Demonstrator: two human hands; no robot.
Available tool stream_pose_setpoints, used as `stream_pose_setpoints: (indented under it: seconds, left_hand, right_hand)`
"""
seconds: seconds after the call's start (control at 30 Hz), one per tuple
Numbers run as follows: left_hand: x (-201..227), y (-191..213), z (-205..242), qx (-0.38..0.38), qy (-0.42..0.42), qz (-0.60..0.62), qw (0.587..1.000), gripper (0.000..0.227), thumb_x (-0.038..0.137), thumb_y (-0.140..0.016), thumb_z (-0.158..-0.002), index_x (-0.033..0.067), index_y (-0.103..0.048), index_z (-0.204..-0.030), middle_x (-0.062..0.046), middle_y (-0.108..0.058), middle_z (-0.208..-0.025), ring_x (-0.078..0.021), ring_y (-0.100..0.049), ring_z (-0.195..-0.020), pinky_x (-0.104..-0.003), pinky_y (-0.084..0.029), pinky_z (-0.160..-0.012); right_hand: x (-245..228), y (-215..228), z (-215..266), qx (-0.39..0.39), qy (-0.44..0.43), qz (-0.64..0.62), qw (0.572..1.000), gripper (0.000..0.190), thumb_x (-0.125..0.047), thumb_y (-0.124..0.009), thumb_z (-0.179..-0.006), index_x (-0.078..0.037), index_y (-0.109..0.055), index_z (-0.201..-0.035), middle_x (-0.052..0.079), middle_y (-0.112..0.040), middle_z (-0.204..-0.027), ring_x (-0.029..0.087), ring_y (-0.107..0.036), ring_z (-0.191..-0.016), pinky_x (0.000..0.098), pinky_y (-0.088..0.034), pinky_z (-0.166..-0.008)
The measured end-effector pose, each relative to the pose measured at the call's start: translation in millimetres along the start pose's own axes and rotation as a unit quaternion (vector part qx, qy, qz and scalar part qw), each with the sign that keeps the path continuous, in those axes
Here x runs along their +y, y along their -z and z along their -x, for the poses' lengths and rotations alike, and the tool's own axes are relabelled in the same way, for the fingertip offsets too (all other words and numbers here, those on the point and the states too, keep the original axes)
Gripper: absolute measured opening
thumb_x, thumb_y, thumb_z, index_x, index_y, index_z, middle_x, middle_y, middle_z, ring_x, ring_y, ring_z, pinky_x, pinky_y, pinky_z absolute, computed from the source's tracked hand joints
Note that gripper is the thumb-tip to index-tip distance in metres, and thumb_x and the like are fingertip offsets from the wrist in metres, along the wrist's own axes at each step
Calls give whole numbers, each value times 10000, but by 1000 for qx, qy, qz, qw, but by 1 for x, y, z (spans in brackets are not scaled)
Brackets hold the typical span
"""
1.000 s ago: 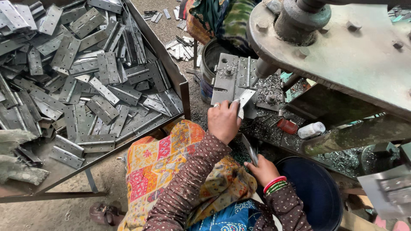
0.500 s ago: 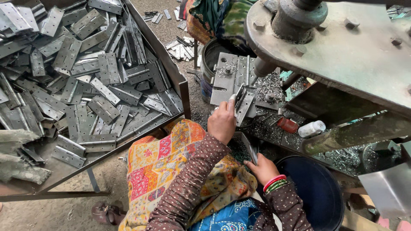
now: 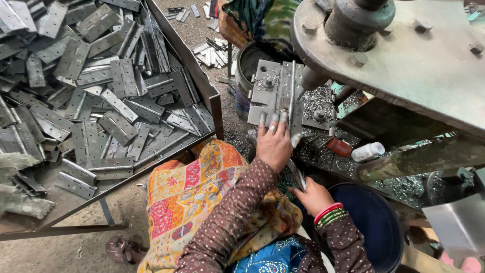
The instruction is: The person repeatedly picks up metal hinge plates from a nearby bin, places them into a manual punching machine, and operates the lever to punch holes. The finished plates are then placed back into the bin.
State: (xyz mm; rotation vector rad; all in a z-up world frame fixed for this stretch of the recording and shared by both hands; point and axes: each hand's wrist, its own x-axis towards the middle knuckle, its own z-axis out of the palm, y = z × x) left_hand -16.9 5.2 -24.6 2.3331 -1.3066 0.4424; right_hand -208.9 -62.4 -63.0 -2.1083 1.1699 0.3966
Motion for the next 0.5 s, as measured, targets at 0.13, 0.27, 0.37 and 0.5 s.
stream_pose_setpoints:
  seconds: [0.13, 0.27, 0.37, 0.5]
  left_hand:
    - [-4, -9, -12, -40, 5, 6, 999, 353, 193, -509, -935, 6, -698, -1168, -139, -640, -1334, -290, -565, -1294, -558, -314, -1157]
    - [-10, -5, -14, -36, 0, -3, 999, 319, 185, -520, -947, 9, -703, -1140, -135, -652, -1310, -278, -588, -1254, -537, -336, -1170]
    - [-12, 0, -12, 4, -20, -3, 1000, 331, 211, -537, -919, 7, -709, -1114, -130, -659, -1307, -271, -594, -1250, -514, -330, -1189]
    - [-18, -1, -17, -4, -45, 5, 999, 365, 227, -536, -943, -9, -716, -1155, -136, -665, -1268, -272, -592, -1216, -555, -295, -1209]
  right_hand:
    - [44, -41, -27, 115, 110, 46, 986, 518, -503, -729, -828, -14, -620, -960, 254, -720, -810, 463, -694, -777, 534, -555, -670]
    - [76, -114, -43, 162, 93, 26, 982, 493, -453, -666, -862, -19, -585, -1080, 269, -711, -811, 488, -684, -791, 575, -529, -678]
    - [85, -129, -49, 166, 93, 18, 982, 445, -425, -637, -895, -30, -567, -1089, 271, -705, -805, 499, -672, -793, 594, -513, -686]
    - [81, -96, -50, 141, 115, 32, 983, 438, -388, -672, -851, -23, -566, -1068, 291, -689, -781, 485, -683, -781, 573, -541, -690]
